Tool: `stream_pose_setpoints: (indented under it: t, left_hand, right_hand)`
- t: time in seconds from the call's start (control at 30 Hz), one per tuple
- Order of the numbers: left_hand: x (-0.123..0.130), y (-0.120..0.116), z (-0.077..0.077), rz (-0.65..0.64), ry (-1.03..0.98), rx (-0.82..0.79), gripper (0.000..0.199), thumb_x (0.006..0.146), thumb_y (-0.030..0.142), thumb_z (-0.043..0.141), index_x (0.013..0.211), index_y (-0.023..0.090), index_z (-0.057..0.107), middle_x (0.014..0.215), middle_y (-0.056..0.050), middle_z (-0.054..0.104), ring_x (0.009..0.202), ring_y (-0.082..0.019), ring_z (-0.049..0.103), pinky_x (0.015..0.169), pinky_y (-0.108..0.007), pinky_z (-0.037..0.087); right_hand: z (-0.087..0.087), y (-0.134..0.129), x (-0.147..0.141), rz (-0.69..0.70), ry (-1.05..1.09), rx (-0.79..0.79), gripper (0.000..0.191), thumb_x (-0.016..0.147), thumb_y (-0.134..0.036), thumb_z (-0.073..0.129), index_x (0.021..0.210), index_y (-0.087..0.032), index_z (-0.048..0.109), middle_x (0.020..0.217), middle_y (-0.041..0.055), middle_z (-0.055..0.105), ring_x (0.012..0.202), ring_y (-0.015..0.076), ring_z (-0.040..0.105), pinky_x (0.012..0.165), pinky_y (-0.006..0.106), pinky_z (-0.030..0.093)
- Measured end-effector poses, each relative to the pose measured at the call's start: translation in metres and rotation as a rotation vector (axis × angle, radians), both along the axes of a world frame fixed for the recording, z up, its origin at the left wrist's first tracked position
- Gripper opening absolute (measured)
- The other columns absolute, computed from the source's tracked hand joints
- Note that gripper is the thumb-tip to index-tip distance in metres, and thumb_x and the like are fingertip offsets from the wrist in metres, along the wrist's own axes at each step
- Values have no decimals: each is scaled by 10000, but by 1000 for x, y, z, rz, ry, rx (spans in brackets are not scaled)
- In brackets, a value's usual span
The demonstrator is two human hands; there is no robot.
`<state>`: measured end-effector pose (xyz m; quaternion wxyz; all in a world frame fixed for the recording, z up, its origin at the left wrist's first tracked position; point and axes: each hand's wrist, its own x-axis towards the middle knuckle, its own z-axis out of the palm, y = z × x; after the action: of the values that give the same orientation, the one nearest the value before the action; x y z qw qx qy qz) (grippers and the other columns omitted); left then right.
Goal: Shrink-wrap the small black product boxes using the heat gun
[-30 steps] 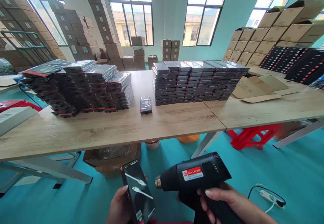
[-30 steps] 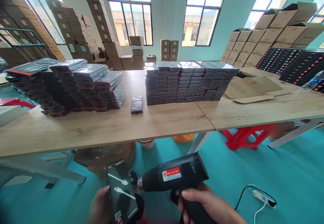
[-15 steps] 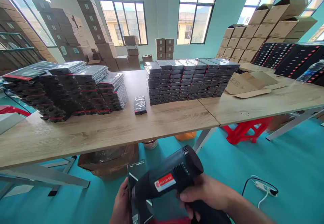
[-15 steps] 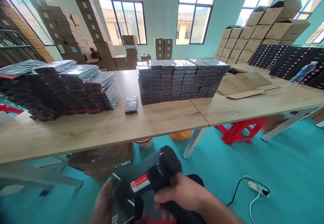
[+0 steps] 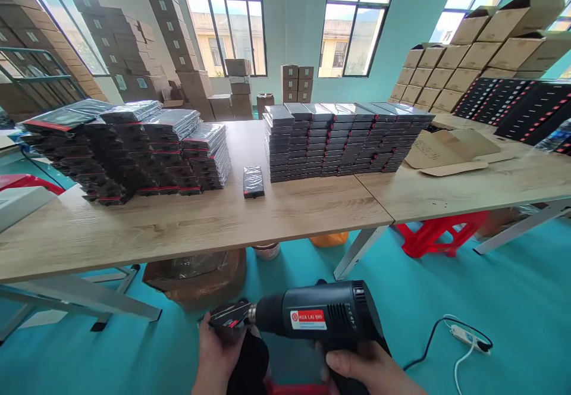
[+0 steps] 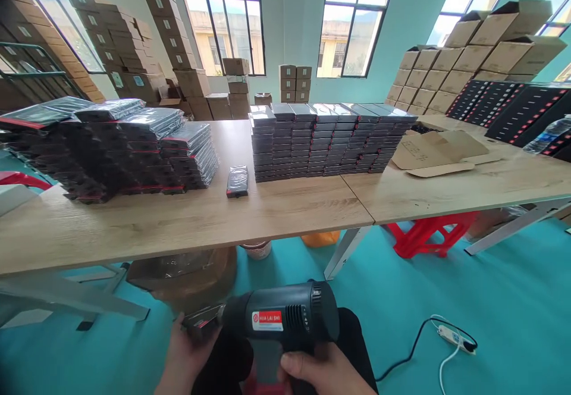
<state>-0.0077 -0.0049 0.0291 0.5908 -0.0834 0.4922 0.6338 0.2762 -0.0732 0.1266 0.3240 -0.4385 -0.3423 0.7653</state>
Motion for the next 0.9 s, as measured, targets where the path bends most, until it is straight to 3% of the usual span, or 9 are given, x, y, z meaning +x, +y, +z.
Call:
stream_pose_setpoints:
  t: [0.07,0.2,0.33,0.43,0.5,0.7,0.9]
  left_hand:
    - [1,-1,-3,-5,1,24,409,907,240,430,1267,233,624,782,-43,766,698,-251,732,710,-440,584]
    - [-2,-4,-9,-3,-13,-29,429,912,268,442,1296,187,616,731,-69,755,641,-265,721,689,-450,588]
    - [-1,-6,-5,65,-24,23,437,924,265,415,1315,202,598,909,-88,772,766,-256,737,699,-420,605]
    - [3,-4,1,81,-21,11,445,923,251,410,1325,198,594,1067,-118,754,855,-253,733,704,-399,612]
    - [6,-3,2,92,-13,9,455,912,254,431,1333,192,591,1108,-130,744,886,-263,729,702,-398,613]
    - [11,-1,4,57,-23,31,477,874,236,449,1319,153,598,991,-132,768,817,-272,742,668,-402,618]
    - [-2,-4,6,5,-94,79,566,727,156,481,1274,141,624,878,-115,781,767,-297,746,724,-473,607]
  right_hand:
    - [0,1,-4,-13,-21,-36,508,621,-592,796,812,-132,698,704,45,655,607,169,592,609,310,450]
    - [3,-1,-4,66,-39,-32,492,611,-509,856,887,-124,720,755,59,688,744,197,622,701,314,469]
    - [3,0,2,-95,-30,-74,549,618,-563,829,926,-133,680,736,33,666,628,170,612,553,286,471]
    - [5,1,11,-203,-13,-155,450,696,-485,783,946,-130,666,739,30,685,558,134,607,481,239,442]
    - [7,1,15,-203,8,-165,398,721,-443,765,935,-121,673,730,34,696,551,122,617,487,222,447]
    - [1,8,11,-127,29,-42,476,692,-493,801,954,-120,661,753,36,690,543,137,622,456,237,470]
    - [2,7,17,-165,27,-72,428,720,-468,775,950,-121,674,744,42,691,564,143,622,475,239,464]
